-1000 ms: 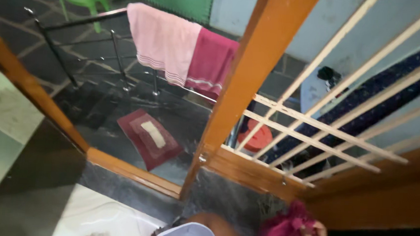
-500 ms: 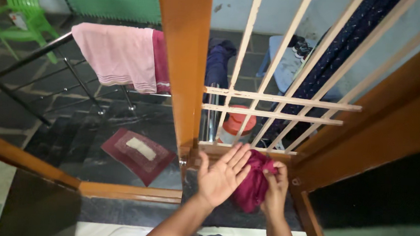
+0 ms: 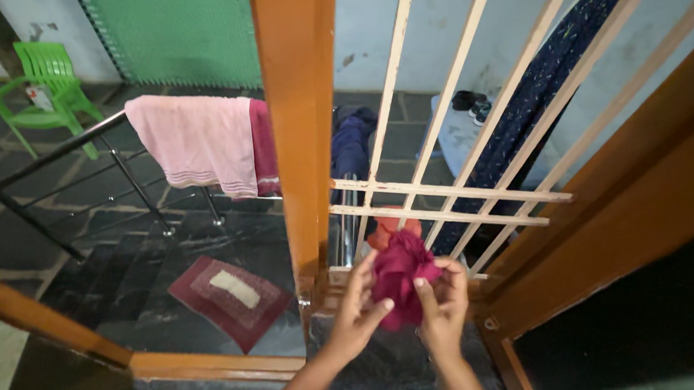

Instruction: The person wipes the metal bars and wooden frame of a security door using a pink cloth. They systematically clean the lower and upper sections of the door, moving the cloth along the bars and frame.

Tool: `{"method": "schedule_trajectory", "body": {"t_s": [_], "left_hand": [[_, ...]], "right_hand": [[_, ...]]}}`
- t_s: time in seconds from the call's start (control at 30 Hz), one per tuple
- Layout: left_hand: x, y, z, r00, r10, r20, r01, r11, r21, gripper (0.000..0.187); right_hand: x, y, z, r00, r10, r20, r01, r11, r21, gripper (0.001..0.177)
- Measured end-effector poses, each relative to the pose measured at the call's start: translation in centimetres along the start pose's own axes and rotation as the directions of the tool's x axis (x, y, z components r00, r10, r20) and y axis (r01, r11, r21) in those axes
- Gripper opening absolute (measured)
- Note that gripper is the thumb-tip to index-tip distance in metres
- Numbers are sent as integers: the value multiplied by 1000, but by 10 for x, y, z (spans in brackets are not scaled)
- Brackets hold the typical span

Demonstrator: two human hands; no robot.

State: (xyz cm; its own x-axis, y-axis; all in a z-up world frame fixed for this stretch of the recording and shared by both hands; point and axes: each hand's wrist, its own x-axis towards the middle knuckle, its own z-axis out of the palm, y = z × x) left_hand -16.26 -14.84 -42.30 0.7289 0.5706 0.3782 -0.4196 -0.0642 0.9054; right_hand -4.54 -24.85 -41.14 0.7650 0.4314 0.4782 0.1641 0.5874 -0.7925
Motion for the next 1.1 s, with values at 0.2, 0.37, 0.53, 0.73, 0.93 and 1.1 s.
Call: {"method": "schedule_trajectory", "body": {"t_s": [0.2,0.37,0.53,0.73,0.93,1.1], "left_hand": [[1,38,-27,937,326,-124,-267,900,344,69],[-3,36,-54,926,274,-259,-208,944,256,63],[1,19,-62,928,233,-291,-197,969,149,50],[11,19,-59,915,289,-283,-222,944,244,41],[15,29,-59,909,330,-255,-168,849,501,44],[18,25,-60,908,291,-300,-158,904,398,41]], "right_hand": [[59,-20,75,796,-536,280,594,604,-531,31],[94,4,128,689,-486,538,691,214,-691,28],[104,24,117,604,-503,618,768,160,-621,26],[119,13,57,488,-362,794,872,247,-423,28],[92,19,20,630,-476,613,776,365,-514,49],[81,32,81,703,-237,671,711,254,-655,64]]}}
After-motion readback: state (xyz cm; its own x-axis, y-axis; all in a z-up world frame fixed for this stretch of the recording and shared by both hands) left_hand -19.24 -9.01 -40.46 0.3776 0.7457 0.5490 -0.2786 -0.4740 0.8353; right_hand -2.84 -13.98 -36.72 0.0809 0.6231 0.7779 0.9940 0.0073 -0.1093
